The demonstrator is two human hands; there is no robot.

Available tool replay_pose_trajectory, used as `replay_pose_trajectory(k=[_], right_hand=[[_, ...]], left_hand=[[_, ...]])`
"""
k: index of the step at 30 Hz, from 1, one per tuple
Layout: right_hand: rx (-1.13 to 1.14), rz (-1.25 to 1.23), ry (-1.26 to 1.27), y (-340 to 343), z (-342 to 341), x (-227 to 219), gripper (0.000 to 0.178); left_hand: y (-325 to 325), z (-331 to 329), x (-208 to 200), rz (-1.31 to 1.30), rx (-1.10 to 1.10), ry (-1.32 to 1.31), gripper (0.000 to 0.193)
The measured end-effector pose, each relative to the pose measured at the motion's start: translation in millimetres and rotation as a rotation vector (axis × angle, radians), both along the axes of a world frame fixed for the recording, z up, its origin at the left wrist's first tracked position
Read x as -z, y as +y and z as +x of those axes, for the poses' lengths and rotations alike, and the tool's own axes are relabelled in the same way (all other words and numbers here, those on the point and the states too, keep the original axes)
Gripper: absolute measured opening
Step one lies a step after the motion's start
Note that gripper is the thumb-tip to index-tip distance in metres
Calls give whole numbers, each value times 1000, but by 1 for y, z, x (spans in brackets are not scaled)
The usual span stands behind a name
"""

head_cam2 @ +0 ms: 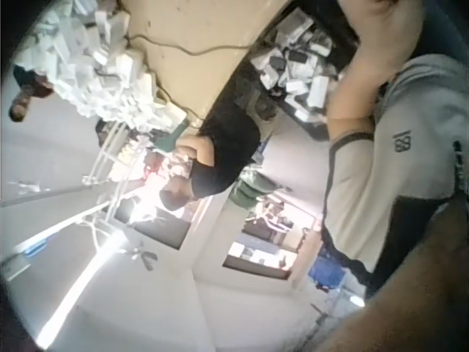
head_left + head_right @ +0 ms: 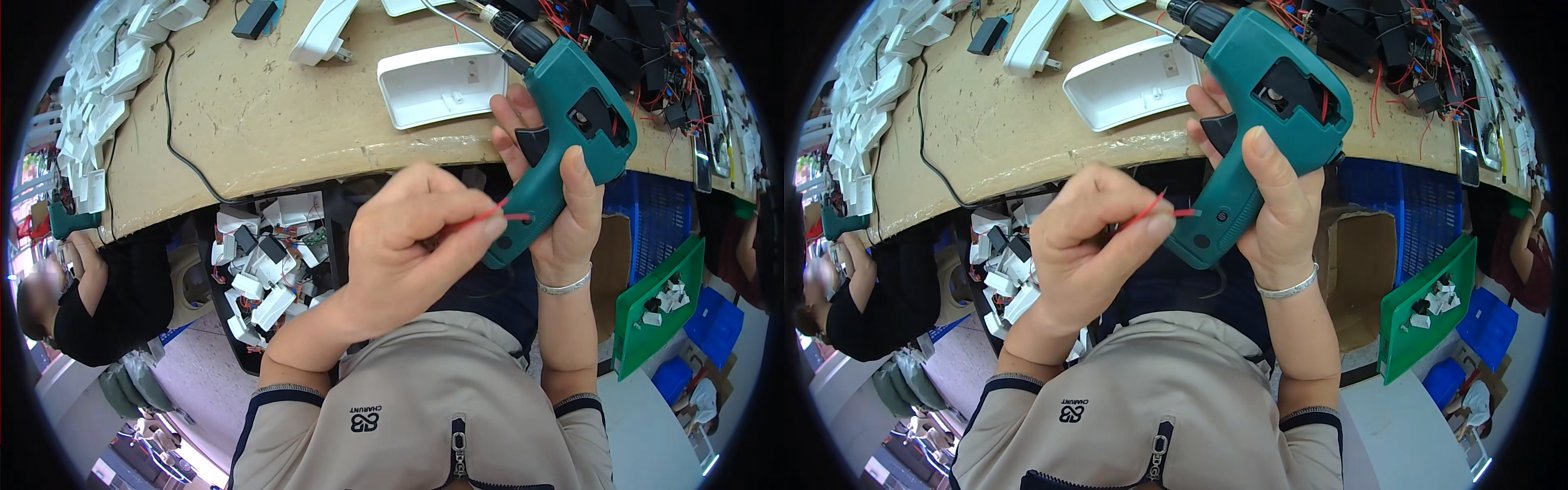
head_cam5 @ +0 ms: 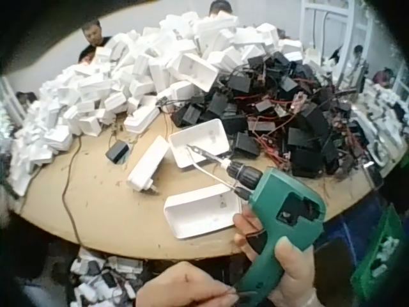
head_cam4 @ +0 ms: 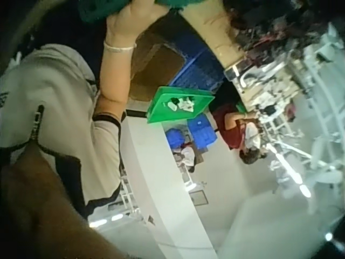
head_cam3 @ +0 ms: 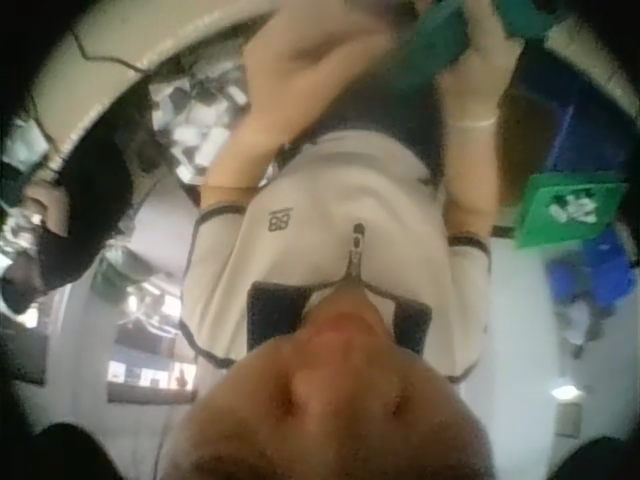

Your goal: The recorder uses a glue gun to secure electronic components inside plastic housing units at a manual workstation.

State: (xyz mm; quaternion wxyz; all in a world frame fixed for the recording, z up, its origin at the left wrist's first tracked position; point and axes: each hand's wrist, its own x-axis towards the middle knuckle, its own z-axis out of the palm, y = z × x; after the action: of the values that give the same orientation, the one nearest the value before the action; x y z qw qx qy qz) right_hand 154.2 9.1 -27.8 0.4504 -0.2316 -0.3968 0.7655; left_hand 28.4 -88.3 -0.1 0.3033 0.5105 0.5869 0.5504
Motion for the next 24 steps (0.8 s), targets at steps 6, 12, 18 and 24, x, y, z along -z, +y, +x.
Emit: replay_pose_trajectory(k=[6,12,18,24], right_hand=[[-14,-6,-10,2,3,0,66],[-13,-5,0,3,2,1,66],[48,-48,39,0,1,-3,63],[169,126,-184,-21,37,-12,71]], left_hand=[[-12,-9,9,12,37,-115,12],[16,-21,25,235,-51,245,12],[46,-30,31,378,-212,551,14],[56,-34,25,353,-281,953,9]])
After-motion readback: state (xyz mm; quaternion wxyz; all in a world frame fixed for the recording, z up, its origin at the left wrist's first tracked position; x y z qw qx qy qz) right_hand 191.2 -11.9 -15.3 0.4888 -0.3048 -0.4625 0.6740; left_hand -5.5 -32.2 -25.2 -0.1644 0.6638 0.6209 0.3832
